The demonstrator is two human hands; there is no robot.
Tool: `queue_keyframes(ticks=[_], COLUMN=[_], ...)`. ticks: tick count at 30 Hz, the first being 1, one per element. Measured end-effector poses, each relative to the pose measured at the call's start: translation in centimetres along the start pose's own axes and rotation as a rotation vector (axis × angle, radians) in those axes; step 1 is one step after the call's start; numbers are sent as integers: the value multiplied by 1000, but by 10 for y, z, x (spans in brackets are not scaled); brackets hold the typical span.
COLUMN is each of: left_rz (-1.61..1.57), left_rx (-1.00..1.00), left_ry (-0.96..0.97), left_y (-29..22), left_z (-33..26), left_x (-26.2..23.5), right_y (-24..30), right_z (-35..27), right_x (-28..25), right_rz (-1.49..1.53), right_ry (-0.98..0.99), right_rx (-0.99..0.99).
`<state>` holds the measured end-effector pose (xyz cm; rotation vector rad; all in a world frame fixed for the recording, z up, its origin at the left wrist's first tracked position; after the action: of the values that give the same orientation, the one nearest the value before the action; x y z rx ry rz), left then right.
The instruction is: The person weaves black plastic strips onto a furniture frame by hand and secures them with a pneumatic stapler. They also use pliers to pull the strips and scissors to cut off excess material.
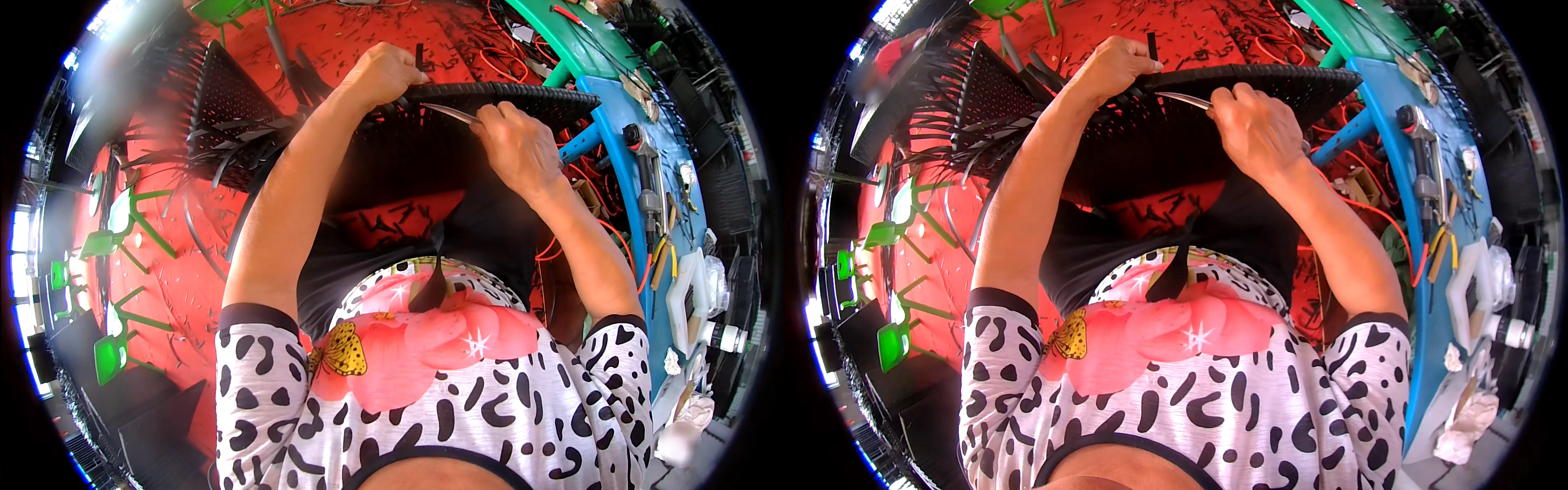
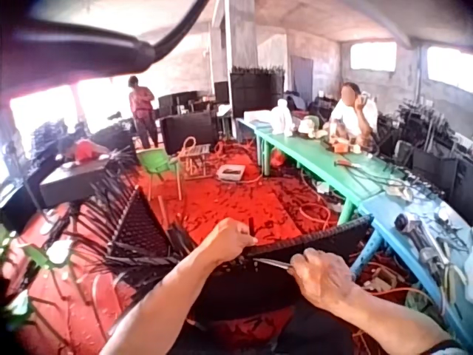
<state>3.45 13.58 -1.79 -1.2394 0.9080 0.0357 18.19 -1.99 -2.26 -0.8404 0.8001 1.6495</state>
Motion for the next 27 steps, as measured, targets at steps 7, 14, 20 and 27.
queue_keyframes(ticks=[7, 14, 20, 27], left_rz=[24, 39, 23, 173], left_rx=[-25, -45, -16, 95], left_ry=[-12, -22, -16, -55], left_y=[-2, 1, -8, -23], left_z=[-4, 0, -12, -24], left_x=[-2, 0, 4, 4], right_y=[5, 8, -9, -8], right_z=[13, 18, -1, -27], right_x=[-10, 2, 32, 92], right_rz=[-189, -111, 377, 1077], right_ry=[-55, -3, -34, -39], right_rx=[-155, -96, 34, 323])
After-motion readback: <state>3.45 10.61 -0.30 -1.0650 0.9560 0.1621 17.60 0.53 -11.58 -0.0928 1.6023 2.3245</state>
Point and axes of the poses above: each hand's wrist, its own z-axis towards the middle knuckle, its own x-axis out of the palm, y = z × x, the point moved 3 cm from there along z, towards the middle knuckle, and after that the axes turned 2 degrees about -z, right-handed, at the moved point
